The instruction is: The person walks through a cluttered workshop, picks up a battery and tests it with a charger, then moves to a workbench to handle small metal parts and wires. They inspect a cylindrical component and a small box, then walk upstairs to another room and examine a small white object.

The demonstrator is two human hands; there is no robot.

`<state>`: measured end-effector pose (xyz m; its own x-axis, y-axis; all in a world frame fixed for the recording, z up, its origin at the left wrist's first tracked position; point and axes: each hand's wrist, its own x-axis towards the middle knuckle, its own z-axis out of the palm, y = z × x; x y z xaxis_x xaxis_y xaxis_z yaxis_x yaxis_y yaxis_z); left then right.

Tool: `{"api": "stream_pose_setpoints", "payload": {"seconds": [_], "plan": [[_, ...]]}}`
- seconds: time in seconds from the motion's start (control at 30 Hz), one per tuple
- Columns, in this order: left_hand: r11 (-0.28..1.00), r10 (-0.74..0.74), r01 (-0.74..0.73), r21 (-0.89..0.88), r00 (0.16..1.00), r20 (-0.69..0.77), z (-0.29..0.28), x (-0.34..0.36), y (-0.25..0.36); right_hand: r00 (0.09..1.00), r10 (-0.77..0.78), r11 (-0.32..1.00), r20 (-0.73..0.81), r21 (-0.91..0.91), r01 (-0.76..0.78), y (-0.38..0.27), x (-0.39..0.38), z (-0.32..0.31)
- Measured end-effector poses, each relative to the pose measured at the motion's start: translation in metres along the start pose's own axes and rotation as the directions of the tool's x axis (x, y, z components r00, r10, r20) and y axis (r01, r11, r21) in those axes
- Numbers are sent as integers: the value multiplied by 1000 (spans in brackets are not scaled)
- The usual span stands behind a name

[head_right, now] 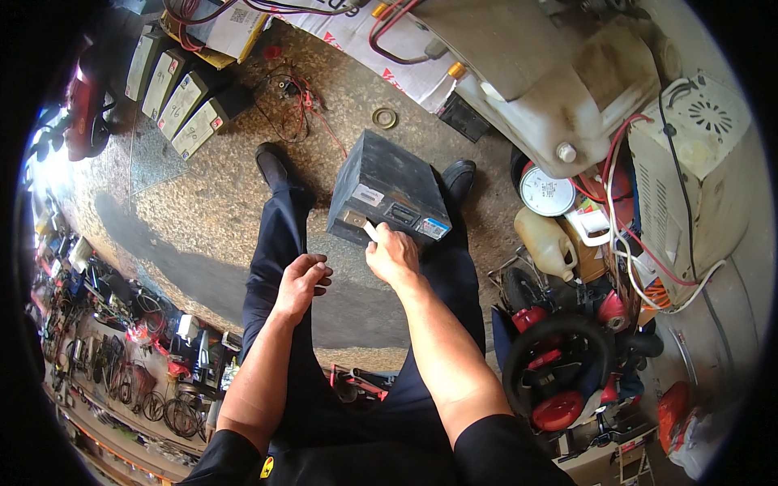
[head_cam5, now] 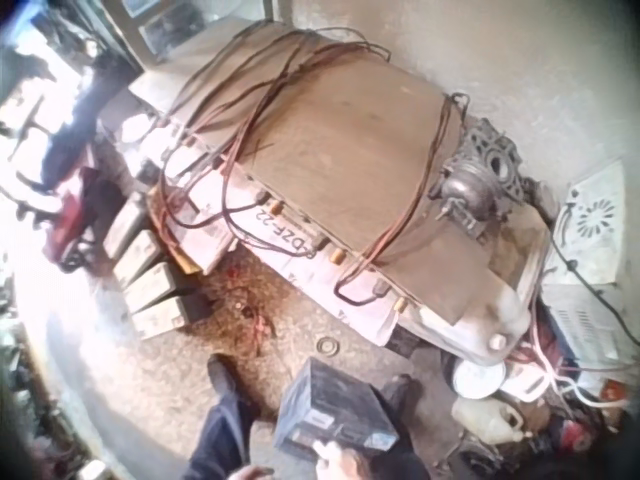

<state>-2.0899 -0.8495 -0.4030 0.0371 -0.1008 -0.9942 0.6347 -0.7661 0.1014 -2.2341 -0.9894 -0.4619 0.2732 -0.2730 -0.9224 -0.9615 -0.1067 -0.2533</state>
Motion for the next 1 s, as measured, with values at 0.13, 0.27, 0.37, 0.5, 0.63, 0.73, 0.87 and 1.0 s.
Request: {"api": "stream_pose_setpoints", "payload": {"seconds": [0.13,0.27,0.37,0.5,0.63,0.73,0.87,1.0], "plan": [[997,36,-38,63,999,32,1,-1,5,993,-39,997,-109,60,46,4,-7,9],[977,59,-73,203,996,72,-18,0,22,948,-98,985,-303,105,135,5,-14,19],[982,28,-36,188,999,43,-31,-5,22,919,-79,988,-386,95,124,-1,-20,26],[975,-9,-2,224,999,49,-24,-3,1,884,-79,990,-461,69,124,-1,-31,33],[971,-46,32,237,998,52,-7,-2,-27,867,-117,981,-484,81,177,19,-49,39],[955,-42,24,294,998,54,1,2,-37,833,-83,971,-547,143,191,47,-62,45],[943,-43,36,331,999,14,8,3,-40,882,68,948,-467,306,89,80,-70,53],[927,-45,40,373,999,5,15,4,-38,907,193,896,-375,444,-7,96,-74,62]]}}
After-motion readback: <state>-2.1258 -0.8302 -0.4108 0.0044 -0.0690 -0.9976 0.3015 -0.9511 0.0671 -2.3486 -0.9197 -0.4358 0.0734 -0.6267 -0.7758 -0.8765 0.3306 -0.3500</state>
